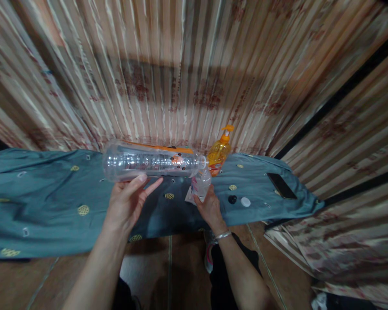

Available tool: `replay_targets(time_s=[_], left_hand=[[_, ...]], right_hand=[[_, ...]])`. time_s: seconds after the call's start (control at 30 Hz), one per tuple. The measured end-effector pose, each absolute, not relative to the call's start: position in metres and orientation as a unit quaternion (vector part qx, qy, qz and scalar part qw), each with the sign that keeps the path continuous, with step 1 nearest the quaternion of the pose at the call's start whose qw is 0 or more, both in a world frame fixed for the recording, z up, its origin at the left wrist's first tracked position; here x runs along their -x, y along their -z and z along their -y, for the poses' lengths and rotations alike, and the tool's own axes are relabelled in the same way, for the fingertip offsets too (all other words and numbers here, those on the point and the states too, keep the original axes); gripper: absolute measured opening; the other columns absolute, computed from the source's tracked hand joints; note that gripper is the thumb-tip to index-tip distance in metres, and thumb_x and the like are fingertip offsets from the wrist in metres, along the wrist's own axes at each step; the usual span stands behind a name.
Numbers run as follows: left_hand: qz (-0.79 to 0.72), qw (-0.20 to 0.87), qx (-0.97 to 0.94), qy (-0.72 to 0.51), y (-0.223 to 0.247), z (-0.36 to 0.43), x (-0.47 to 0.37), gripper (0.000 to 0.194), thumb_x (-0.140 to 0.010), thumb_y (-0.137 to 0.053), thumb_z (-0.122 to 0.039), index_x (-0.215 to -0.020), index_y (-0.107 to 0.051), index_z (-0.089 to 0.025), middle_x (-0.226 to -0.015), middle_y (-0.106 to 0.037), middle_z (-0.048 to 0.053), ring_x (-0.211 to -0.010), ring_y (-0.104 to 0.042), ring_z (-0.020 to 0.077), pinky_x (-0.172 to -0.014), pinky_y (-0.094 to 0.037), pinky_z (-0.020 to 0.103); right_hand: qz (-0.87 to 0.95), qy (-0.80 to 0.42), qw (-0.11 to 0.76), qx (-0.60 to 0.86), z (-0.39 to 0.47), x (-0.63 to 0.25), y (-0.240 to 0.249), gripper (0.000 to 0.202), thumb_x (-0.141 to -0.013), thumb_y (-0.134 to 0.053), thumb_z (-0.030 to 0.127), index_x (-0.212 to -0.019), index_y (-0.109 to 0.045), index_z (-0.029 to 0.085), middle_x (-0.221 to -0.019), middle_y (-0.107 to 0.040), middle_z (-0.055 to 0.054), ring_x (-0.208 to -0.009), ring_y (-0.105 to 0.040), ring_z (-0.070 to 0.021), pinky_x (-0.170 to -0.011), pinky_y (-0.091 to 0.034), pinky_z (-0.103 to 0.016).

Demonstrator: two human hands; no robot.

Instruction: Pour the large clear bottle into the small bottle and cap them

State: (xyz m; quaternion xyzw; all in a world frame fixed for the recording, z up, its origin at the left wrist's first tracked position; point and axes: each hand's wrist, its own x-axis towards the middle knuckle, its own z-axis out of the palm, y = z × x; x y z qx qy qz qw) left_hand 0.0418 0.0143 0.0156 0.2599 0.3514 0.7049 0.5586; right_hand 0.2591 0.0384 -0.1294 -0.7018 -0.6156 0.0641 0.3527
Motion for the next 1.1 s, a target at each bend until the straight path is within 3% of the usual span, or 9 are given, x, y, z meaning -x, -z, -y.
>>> replay_targets(time_s=[0.7, 1.1], left_hand=[[-0.352, 0.560, -0.260, -0.704, -0.0179, -0.0143, -0.0406, 0.025, -0.054, -0.091, -0.017, -0.064, -0.068, -0.019, -0.063, -0.067, -0.005, -0.076, -0.068, 0.0167, -0.095, -0.059, 0.057], [-0.353, 0.559, -0.259, -0.704, -0.0178, -0.0143, -0.0417, 0.025, -0.052, -0.092, -0.017, -0.066, -0.071, -0.019, -0.066, -0.069, -0.004, -0.073, -0.067, 0.0143, -0.089, -0.063, 0.052]], right_hand=[[0.615, -0.065, 0.342, 0.707, -0.0388, -0.2578, 0.1282, 0.061, -0.085, -0.064, 0.032, -0.135, -0.043, 0.005, -0.108, -0.074, -0.021, -0.099, -0.075, -0.0304, -0.082, -0.058, -0.037], [0.617, -0.061, 0.338, 0.708, -0.0383, -0.2580, 0.1267, 0.059, -0.086, -0.065, 0.031, -0.134, -0.044, 0.004, -0.109, -0.074, -0.023, -0.101, -0.074, -0.0319, -0.083, -0.059, -0.039]])
